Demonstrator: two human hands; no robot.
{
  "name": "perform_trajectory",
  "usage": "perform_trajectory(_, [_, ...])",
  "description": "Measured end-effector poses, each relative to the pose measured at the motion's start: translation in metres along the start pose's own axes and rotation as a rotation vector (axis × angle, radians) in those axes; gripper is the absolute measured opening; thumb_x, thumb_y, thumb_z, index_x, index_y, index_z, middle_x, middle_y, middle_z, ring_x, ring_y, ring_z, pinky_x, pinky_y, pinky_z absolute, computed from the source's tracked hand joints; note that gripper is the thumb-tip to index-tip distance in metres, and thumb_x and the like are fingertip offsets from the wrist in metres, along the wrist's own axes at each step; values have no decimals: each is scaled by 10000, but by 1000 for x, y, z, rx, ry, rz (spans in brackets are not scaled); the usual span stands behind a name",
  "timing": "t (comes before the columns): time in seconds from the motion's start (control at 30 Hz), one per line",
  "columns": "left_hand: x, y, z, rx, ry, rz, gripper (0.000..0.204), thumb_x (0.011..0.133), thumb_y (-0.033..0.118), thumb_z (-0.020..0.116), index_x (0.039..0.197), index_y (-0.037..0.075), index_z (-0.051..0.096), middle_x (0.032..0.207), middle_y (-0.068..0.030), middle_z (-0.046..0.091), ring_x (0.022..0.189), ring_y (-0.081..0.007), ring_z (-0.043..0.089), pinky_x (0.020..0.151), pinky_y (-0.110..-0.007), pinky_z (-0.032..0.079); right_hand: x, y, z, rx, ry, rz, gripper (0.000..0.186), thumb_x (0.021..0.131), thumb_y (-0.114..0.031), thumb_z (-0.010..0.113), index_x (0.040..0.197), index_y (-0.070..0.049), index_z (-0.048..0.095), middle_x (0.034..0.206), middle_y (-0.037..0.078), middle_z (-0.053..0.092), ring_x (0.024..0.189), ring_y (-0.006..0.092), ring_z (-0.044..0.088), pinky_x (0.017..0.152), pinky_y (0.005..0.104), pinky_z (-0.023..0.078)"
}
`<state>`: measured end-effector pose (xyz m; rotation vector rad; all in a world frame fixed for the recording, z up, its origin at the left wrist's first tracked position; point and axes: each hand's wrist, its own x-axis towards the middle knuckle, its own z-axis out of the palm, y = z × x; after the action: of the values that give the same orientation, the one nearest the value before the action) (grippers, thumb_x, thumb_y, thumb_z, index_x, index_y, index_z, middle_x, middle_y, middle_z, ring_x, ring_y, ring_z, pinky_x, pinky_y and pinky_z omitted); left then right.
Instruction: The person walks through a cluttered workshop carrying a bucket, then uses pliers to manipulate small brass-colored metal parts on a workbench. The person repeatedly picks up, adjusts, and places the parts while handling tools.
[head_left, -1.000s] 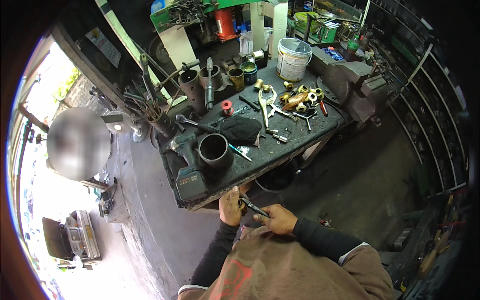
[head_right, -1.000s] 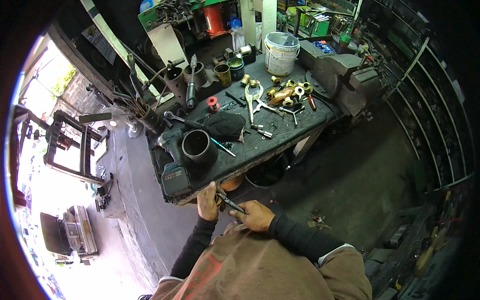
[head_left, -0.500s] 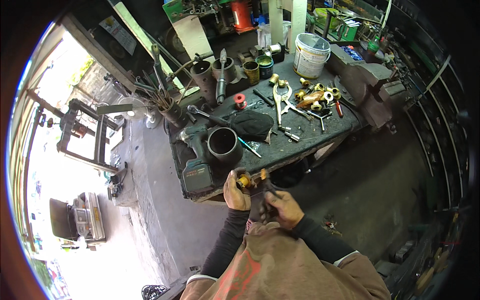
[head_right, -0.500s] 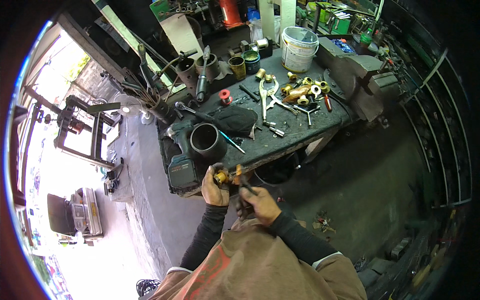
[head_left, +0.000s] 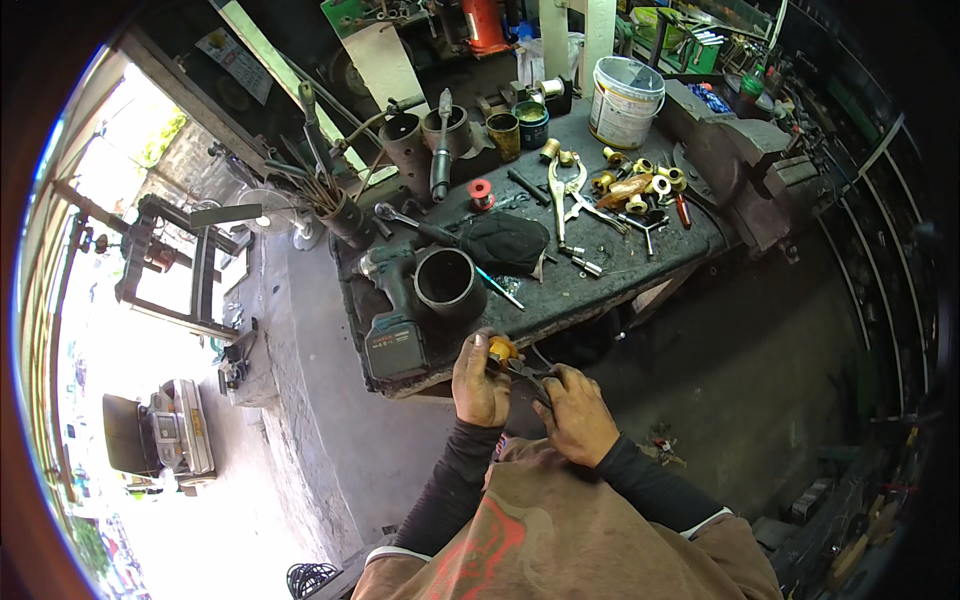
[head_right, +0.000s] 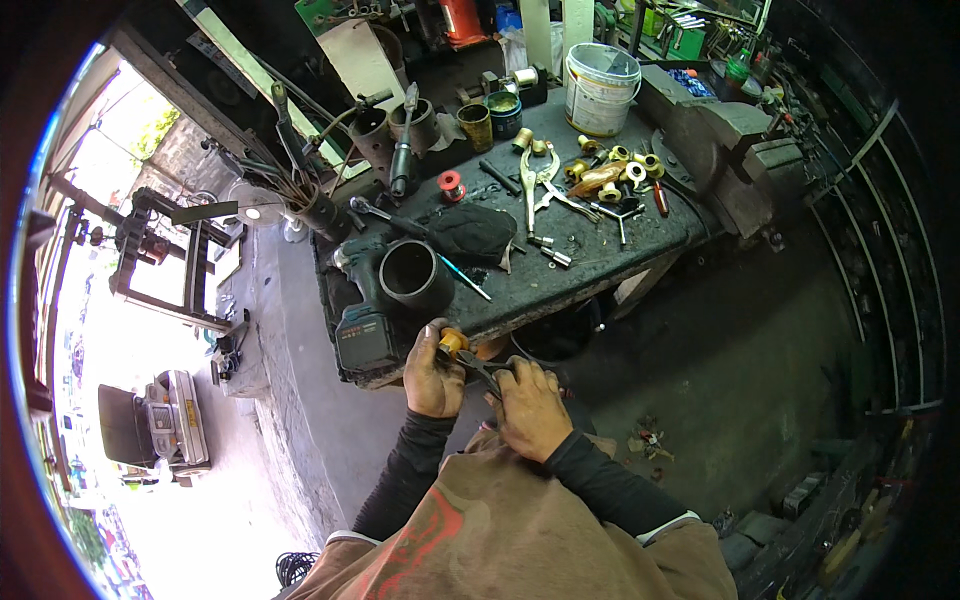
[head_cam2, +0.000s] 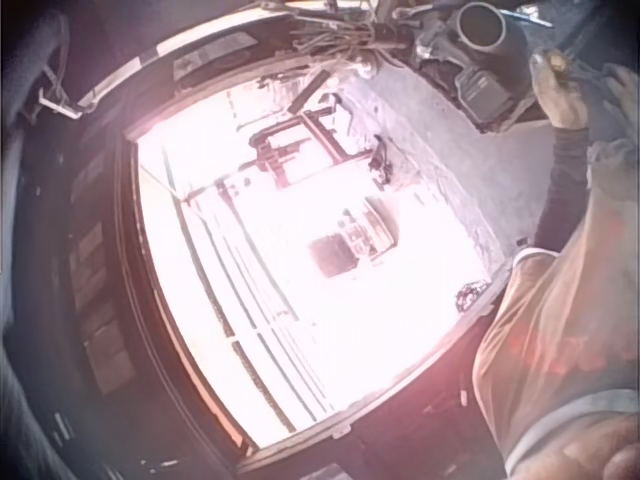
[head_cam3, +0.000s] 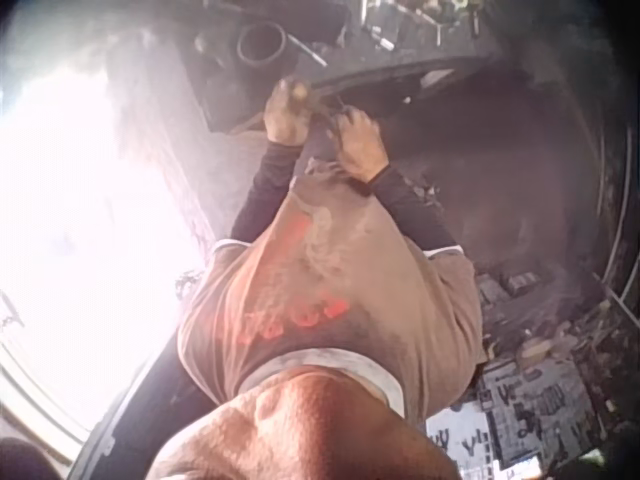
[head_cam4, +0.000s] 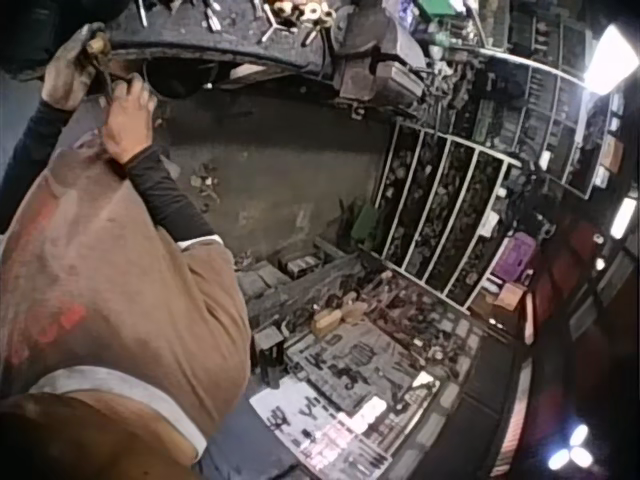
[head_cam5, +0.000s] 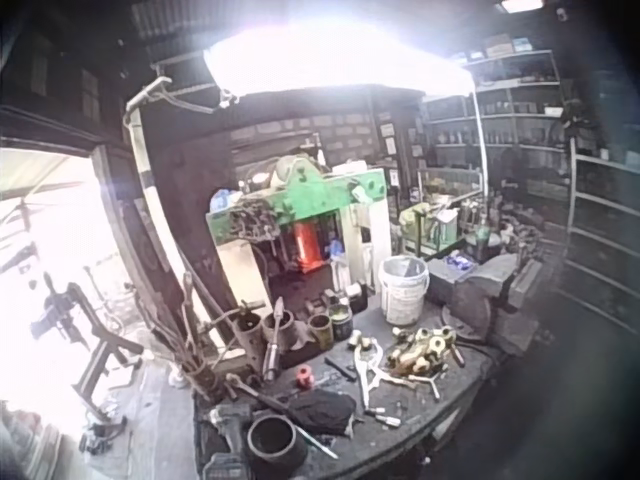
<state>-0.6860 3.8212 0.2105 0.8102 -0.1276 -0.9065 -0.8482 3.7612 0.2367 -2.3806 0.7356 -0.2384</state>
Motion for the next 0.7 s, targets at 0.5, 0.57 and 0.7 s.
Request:
perform_trajectory(0.5, [13,7,12,173,290,-107,283,1021,306,638,892,59,593,761,-49,545,588,-208,615,529,-374,567,6,17,24,-60,130,-169,257,915,-288,730,894,-50,633,860,102,592,782,314,624,632,410,502])
perform_trajectory(0.57, [18,4,6,180,282,-66,239,1006,298,661,930,75,628,769,-49,587,576,-200,608,548,-369,580,5,10,26,270,22,-66,247,941,-274,701,903,-35,649,837,115,623,721,326,621,652,453,511])
perform_trajectory(0.7, [25,0,3,66,364,-113,283,988,280,680,806,89,578,695,-44,528,570,-220,596,598,-398,589,7,1,25,592,-234,179,332,1036,-335,615,897,-39,672,742,87,646,587,274,573,616,431,493])
